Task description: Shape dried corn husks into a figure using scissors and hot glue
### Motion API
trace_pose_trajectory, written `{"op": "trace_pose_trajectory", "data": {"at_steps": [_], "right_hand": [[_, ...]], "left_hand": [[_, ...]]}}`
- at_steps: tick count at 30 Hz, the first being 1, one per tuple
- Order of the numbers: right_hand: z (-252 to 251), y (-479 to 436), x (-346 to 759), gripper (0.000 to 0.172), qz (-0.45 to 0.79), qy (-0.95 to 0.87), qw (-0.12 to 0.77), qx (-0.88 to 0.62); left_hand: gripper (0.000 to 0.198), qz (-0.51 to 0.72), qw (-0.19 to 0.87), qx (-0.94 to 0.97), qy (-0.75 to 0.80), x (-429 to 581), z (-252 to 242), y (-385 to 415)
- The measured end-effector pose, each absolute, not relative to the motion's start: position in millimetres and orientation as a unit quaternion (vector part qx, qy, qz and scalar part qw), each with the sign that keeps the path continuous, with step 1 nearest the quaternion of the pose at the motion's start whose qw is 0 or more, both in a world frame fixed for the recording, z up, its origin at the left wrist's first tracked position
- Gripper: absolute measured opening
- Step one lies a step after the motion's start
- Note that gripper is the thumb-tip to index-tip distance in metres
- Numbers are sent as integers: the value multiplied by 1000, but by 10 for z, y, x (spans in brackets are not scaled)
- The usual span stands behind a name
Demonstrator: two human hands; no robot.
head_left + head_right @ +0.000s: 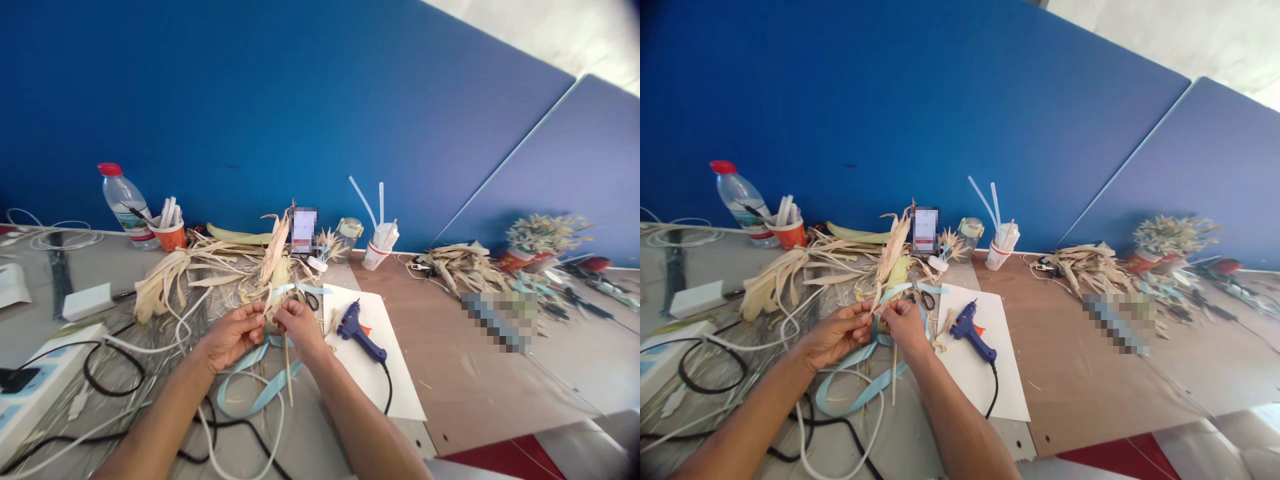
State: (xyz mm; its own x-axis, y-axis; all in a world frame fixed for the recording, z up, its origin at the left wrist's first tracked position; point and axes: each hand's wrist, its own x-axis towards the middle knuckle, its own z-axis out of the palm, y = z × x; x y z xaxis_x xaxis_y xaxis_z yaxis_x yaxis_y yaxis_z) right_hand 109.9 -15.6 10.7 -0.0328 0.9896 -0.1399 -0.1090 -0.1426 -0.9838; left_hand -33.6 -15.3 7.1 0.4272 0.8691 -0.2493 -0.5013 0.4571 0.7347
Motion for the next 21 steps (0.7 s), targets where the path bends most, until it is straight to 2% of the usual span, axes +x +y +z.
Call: {"op": "trace_pose_trajectory", "data": {"at_steps": [21], "right_hand": [[65, -145, 1072, 13, 579, -430, 475, -504]], "left_hand": [[17, 416, 789, 294, 344, -333, 31, -147]]}}
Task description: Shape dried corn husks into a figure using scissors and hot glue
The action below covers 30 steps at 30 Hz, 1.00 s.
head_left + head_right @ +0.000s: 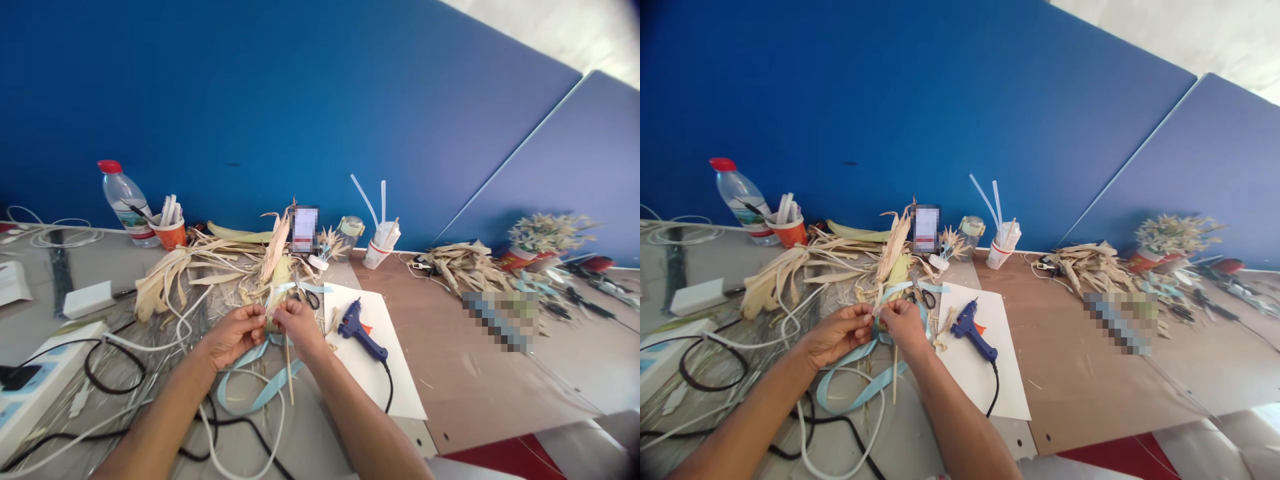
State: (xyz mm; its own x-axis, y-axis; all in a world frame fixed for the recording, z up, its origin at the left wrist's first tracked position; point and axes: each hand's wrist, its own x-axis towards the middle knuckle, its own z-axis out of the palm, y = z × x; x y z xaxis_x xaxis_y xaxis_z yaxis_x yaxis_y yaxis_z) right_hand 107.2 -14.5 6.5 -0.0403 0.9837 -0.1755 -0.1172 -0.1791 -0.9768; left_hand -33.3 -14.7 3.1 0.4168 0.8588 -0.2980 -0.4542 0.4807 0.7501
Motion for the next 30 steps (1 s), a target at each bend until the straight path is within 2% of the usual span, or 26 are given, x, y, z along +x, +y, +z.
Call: {"op": "trace_pose_trajectory", "data": {"at_steps": [14, 21, 24, 27, 30], "right_hand": [[58, -137, 1065, 16, 613, -420, 475, -471], [50, -112, 1107, 13, 641, -379, 494, -449], [33, -63, 1194, 14, 585, -397, 523, -476], [11, 1, 1329, 13, 464, -426, 563, -534], [-8, 53, 1460, 15, 383, -473, 542, -579]], "left_hand": [[15, 415, 785, 296, 352, -336, 0, -127], [15, 474, 749, 288, 363, -355, 3, -94], [17, 523, 704, 289, 383, -413, 57, -63], [18, 569, 672, 267, 391, -494, 95, -21], [19, 587, 667, 244, 389, -546, 103, 7]]}}
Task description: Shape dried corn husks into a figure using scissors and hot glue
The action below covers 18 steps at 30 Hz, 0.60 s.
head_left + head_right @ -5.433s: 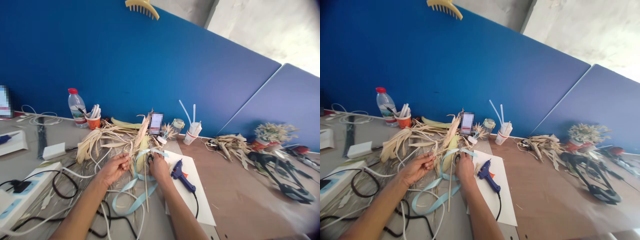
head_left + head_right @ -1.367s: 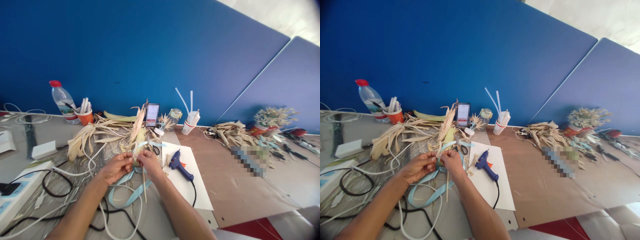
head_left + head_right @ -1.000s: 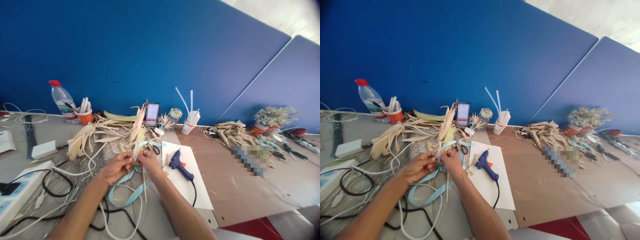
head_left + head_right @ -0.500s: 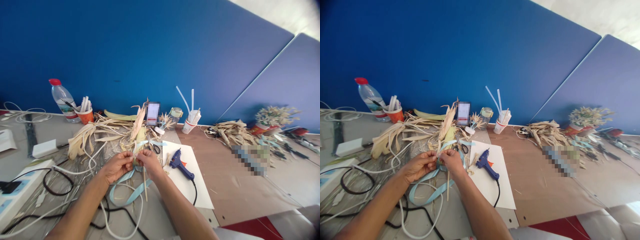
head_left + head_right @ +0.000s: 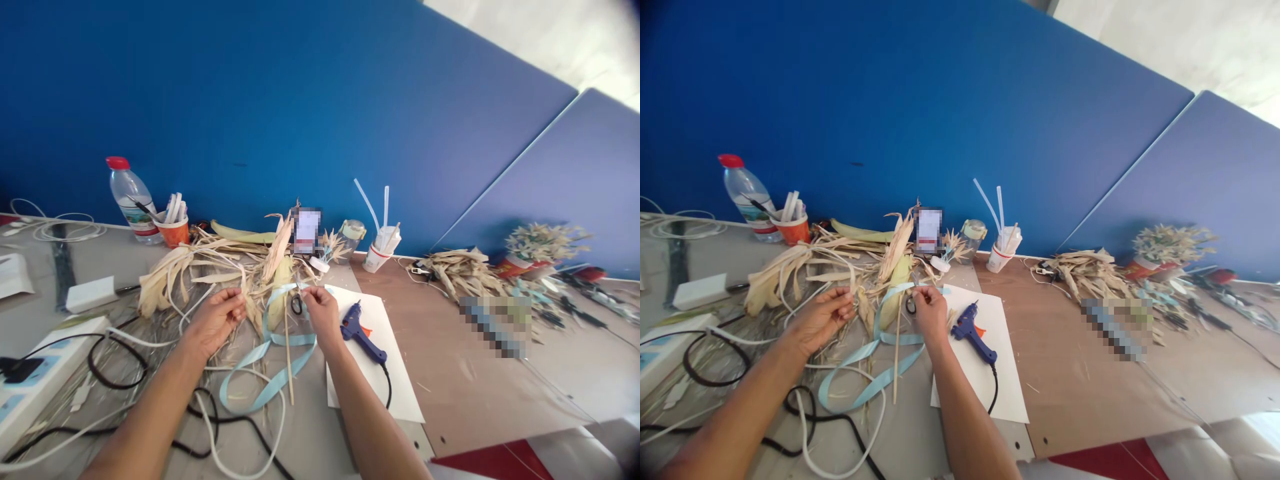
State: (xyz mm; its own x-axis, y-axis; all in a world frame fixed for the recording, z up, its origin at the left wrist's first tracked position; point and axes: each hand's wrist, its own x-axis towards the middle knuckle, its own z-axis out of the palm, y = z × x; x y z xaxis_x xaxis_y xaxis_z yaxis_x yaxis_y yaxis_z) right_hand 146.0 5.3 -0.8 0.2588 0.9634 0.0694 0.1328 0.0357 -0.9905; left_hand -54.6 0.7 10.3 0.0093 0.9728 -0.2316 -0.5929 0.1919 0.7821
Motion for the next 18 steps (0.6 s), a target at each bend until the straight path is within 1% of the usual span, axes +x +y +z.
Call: {"op": "trace_pose_trajectory", "data": {"at_steps": [2, 6, 10, 13, 15, 18], "right_hand": [[-18, 74, 1517, 21, 344, -508, 515, -599], [-27, 80, 1546, 17, 251, -529, 506, -633], [-13, 49, 1515, 15, 278, -554, 457, -638], [-2, 24, 1485, 22, 260, -589, 427, -635], [-2, 16, 1468, 23, 229, -603, 434, -630], [-11, 15, 1460, 18, 219, -600, 463, -614]], "left_hand": [[19, 581, 675, 239, 387, -549, 100, 9], [18, 566, 692, 236, 381, -517, 96, -9], [18, 572, 696, 228, 370, -528, 89, -10], [17, 573, 698, 227, 365, -552, 81, -1], [16, 573, 699, 226, 362, -561, 79, 3], [15, 577, 699, 221, 361, -566, 77, 6]]}}
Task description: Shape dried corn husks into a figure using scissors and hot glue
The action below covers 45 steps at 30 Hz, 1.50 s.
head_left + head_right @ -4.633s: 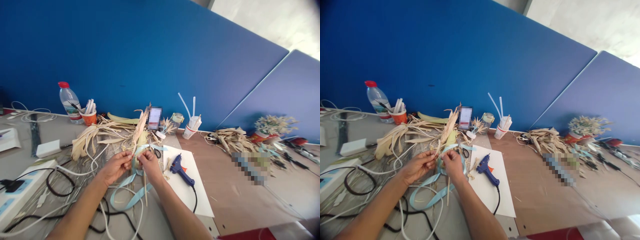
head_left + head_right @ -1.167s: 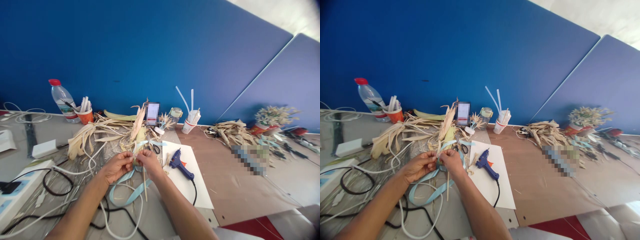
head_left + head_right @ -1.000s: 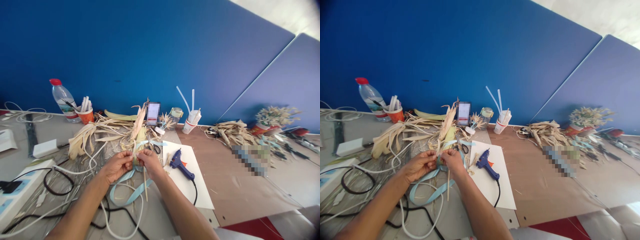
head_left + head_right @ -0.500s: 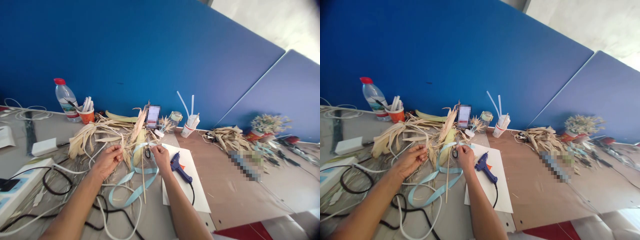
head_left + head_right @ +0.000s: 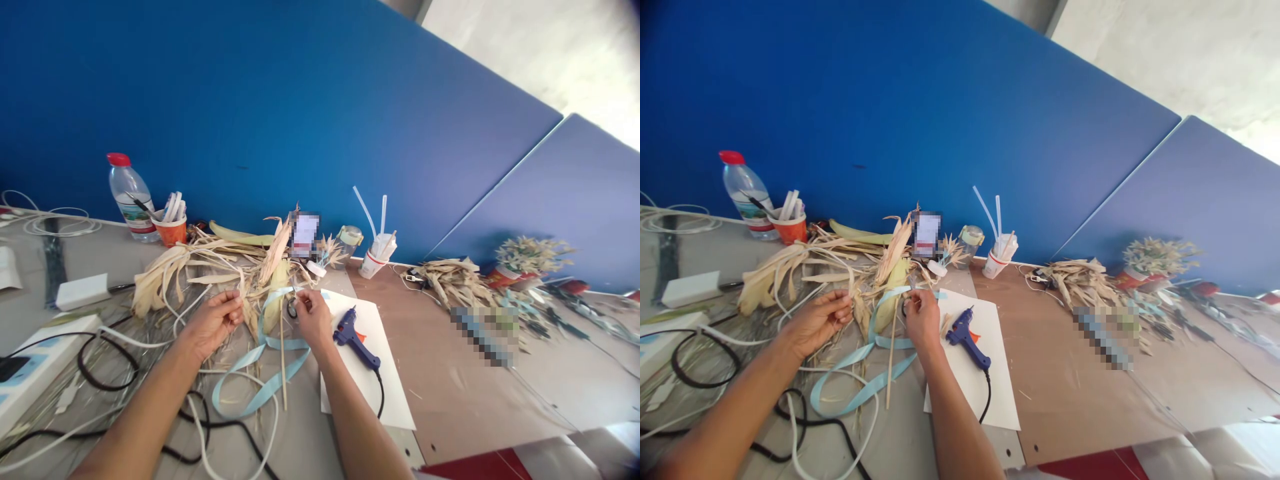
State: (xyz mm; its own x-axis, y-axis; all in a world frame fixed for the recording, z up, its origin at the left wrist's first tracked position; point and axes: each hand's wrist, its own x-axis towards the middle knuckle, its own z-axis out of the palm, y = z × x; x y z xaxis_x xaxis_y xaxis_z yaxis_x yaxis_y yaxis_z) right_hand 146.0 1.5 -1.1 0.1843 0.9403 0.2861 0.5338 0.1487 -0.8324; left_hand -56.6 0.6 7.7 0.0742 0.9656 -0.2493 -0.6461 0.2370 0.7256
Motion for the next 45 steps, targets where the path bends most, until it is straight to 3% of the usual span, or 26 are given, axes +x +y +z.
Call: {"op": "trace_pose_trajectory", "data": {"at_steps": [5, 19, 26, 30, 34, 40, 45], "right_hand": [[-11, 7, 1474, 12, 260, -615, 436, -604], [-5, -7, 1405, 19, 315, -642, 438, -545], [-22, -82, 1248, 21, 179, -758, 402, -481], [-58, -72, 1141, 49, 110, -825, 341, -437], [-121, -21, 1102, 47, 87, -838, 300, -448], [-124, 17, 1199, 35, 93, -762, 398, -503], [-131, 48, 1297, 29, 98, -723, 420, -539]], "left_hand": [[14, 579, 707, 211, 347, -600, 53, 22], [13, 566, 731, 209, 318, -622, 13, 34], [13, 564, 734, 210, 314, -599, 14, 26], [13, 556, 741, 212, 311, -593, -20, 26], [13, 551, 744, 211, 313, -578, -20, 16], [14, 560, 739, 206, 313, -591, 28, 12], [14, 570, 735, 193, 314, -634, 19, 33]]}}
